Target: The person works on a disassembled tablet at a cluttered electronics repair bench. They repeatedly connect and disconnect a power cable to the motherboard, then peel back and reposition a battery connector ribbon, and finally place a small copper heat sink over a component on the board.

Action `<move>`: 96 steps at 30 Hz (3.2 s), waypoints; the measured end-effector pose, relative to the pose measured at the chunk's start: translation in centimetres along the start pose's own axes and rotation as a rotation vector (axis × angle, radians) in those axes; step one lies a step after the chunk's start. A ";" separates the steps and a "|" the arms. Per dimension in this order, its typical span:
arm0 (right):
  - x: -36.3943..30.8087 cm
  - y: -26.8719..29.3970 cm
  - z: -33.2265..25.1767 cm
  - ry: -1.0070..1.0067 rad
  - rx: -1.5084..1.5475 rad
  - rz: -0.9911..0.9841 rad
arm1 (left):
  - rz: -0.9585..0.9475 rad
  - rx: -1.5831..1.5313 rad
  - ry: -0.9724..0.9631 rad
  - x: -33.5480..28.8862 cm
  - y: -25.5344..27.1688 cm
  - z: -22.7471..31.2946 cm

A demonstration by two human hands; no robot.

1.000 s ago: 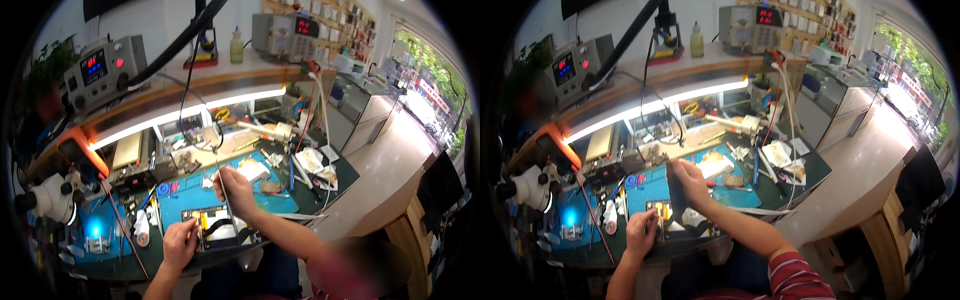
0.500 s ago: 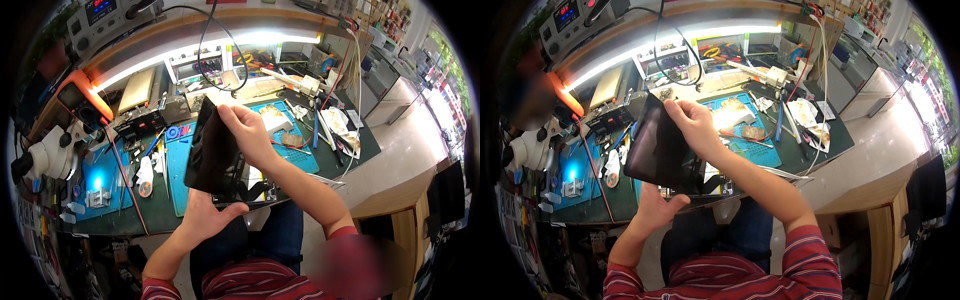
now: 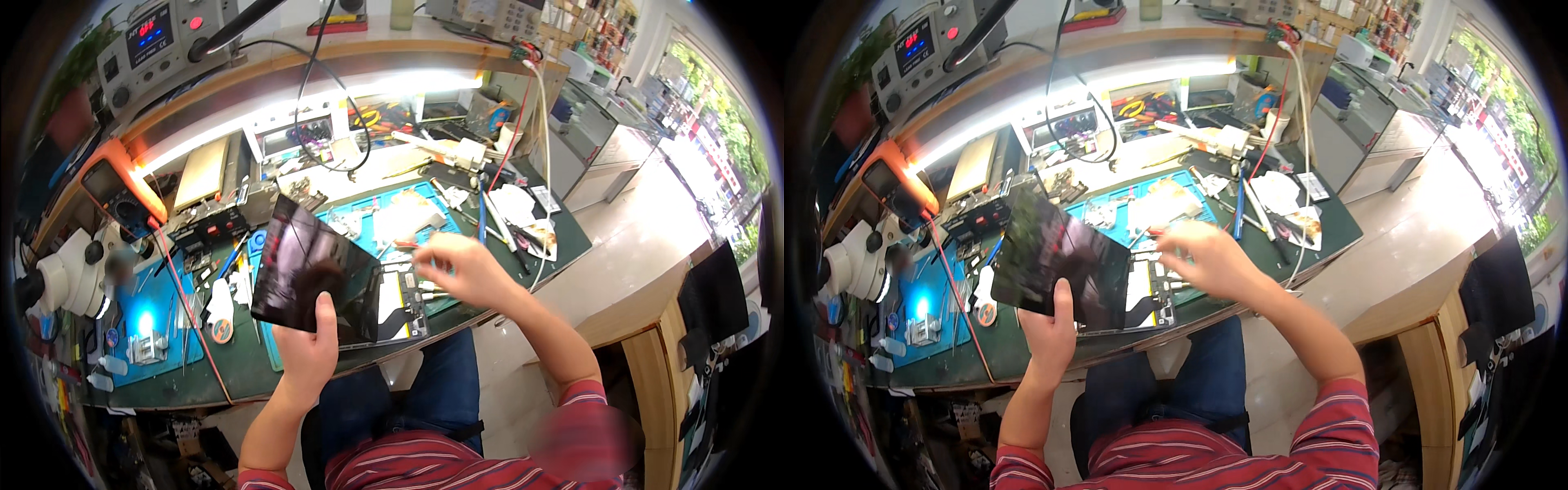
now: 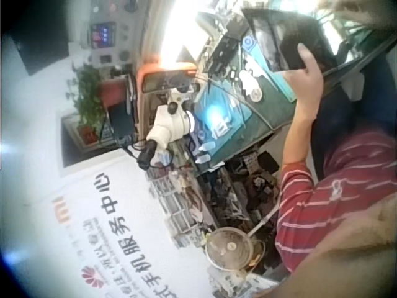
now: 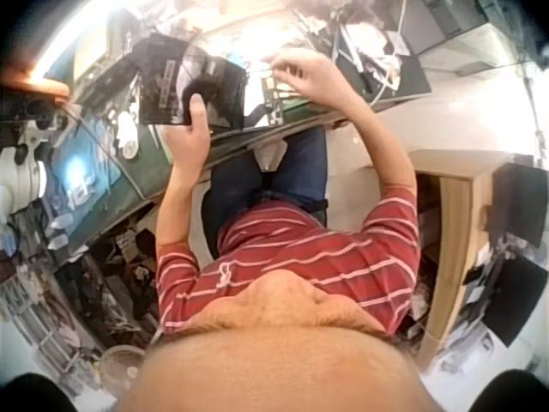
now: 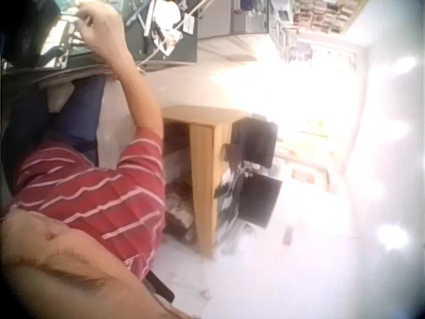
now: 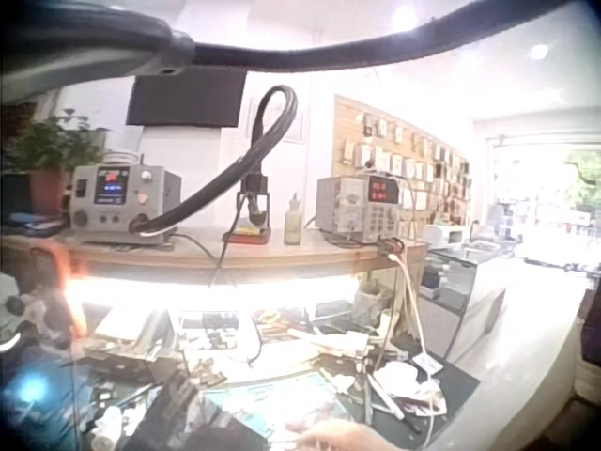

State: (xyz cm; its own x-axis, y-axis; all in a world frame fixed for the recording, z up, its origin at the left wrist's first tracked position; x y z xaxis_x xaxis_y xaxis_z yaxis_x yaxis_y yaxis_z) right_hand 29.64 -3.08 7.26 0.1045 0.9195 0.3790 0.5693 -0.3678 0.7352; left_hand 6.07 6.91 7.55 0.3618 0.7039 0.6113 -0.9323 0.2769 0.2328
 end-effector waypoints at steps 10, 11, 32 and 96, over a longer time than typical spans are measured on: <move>-5.8 -1.3 -0.2 0.165 -0.334 0.112 | 0.053 -0.061 -0.080 -0.4 -0.7 -2.4; -5.7 -1.9 0.0 0.187 -0.343 0.114 | 0.059 -0.067 -0.066 -0.4 -0.5 -2.7; -3.3 1.8 -0.8 0.107 -0.386 0.413 | -0.014 -0.105 -0.029 -1.1 -0.5 -3.0; 9.7 -5.8 -1.6 -0.020 0.993 0.369 | -0.603 0.557 -0.462 -1.8 0.3 -2.2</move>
State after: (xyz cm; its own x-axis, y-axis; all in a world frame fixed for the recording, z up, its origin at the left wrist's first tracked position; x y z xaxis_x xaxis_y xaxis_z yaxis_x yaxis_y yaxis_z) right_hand 26.02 7.77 7.56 0.4155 0.7793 0.4691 0.9096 -0.3549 -0.2162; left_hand 5.13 7.17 4.81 0.8576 0.1808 0.4814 -0.4999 0.0736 0.8629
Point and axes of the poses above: each hand's wrist, its own x-axis towards the middle knuckle, its own y-axis out of the back of the hand, z = x × y, the point moved 9 cm from there along x, towards the middle knuckle, and after that the axes turned 1 degree about y, right-handed, at the moved point
